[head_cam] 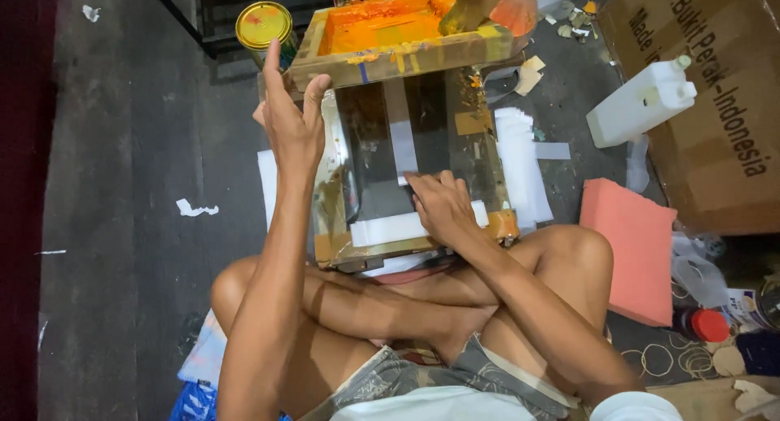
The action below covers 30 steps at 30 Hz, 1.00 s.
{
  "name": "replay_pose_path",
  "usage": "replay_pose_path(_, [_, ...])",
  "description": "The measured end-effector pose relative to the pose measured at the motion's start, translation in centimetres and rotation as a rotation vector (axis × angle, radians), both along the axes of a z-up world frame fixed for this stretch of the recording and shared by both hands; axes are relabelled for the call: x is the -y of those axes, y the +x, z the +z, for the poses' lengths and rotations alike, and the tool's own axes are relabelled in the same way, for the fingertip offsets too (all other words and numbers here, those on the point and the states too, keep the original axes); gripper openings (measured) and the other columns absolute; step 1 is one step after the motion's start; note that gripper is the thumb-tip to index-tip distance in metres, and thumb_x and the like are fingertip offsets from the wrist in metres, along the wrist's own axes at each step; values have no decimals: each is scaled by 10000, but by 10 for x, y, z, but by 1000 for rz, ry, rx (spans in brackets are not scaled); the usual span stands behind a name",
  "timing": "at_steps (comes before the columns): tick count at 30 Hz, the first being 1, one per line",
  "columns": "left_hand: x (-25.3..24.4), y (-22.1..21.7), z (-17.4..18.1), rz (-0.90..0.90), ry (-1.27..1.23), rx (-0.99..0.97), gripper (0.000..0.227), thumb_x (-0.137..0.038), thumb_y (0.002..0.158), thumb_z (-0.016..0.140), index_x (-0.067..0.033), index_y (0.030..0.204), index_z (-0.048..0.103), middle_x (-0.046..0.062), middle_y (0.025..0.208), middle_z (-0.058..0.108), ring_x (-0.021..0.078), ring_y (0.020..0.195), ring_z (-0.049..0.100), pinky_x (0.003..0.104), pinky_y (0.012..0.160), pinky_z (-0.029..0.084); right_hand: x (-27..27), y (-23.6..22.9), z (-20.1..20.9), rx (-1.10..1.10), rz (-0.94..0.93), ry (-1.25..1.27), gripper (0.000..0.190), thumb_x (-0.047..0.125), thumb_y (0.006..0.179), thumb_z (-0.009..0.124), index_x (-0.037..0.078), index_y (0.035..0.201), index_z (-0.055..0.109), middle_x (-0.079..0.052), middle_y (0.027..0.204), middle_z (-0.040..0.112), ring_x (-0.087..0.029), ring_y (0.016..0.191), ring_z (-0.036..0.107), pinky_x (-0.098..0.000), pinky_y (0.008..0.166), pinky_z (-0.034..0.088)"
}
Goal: The person sits cross-legged on the floor and uses a squeegee to spread orange ink across a screen printing frame. They then place a white strip of material onto the frame and press it down to transfer the ink. This process is repeated multiple times.
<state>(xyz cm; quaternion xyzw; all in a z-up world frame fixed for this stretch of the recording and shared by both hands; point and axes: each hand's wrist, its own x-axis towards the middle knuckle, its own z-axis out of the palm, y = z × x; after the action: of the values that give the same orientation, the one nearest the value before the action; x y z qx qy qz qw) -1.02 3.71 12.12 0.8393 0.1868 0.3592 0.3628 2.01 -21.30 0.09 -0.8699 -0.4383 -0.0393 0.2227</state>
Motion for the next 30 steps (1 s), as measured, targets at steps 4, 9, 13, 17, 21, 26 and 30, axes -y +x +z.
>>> replay_pose_path(4, [-3, 0, 3, -4, 9, -16, 808, -729, 1000, 421, -177, 1575, 287, 61, 1358, 656, 249, 1219, 621, 516, 1119, 245, -2, 11, -19, 139, -8, -28, 458, 145, 926, 699, 134, 1372, 592, -73, 990, 621, -327, 835, 511, -458, 636, 367])
replay_pose_path(9, [-4, -3, -1, -15, 18, -24, 793, -727, 1011, 428, -197, 1583, 284, 66, 1283, 699, 255, 1210, 644, 493, 1088, 258, -1, 20, -35, 106, -16, -45, 119, 262, 949, 721, 238, 1039, 796, -18, 1244, 692, -346, 967, 540, -485, 688, 409])
replay_pose_path(13, [-4, -9, 5, -40, 11, -43, 779, -695, 1021, 461, -197, 1589, 269, 86, 1287, 708, 270, 1233, 629, 487, 1082, 243, 1, 17, -20, 183, 31, 67, 205, 222, 985, 688, 152, 801, 744, -12, 1087, 773, -322, 860, 569, -471, 631, 341])
replay_pose_path(17, [-3, -27, 10, -148, -40, -167, 885, -725, 965, 460, -155, 1607, 245, 83, 1194, 478, 272, 1136, 523, 509, 1111, 231, 19, 17, 41, -127, 217, 187, 166, 276, 1000, 649, 168, 1035, 770, 49, 1003, 784, -226, 896, 650, -418, 801, 407])
replay_pose_path(21, [2, -46, -17, -197, -55, -216, 940, -471, 947, 772, -146, 1632, 217, 249, 1377, 641, 450, 1329, 572, 642, 1090, 206, 39, 22, 111, -584, 135, 504, 121, 110, 977, 701, 97, 1058, 789, -104, 840, 775, -171, 752, 640, -337, 753, 520])
replay_pose_path(26, [15, -65, -72, -158, -25, -353, 1048, -373, 820, 874, -144, 1628, 248, 206, 1347, 663, 393, 1304, 563, 648, 1069, 229, 43, 39, 138, -583, 28, 573, 155, 79, 985, 724, 54, 1134, 758, -52, 807, 720, -86, 770, 574, -275, 751, 547])
replay_pose_path(30, [18, -69, -136, -113, 63, -366, 1078, -349, 817, 864, -144, 1648, 207, 147, 1417, 634, 309, 1378, 498, 615, 1074, 193, 25, 44, 140, -487, 1, 635, 126, 89, 988, 756, 66, 1110, 777, -82, 838, 741, -120, 796, 664, -261, 742, 566])
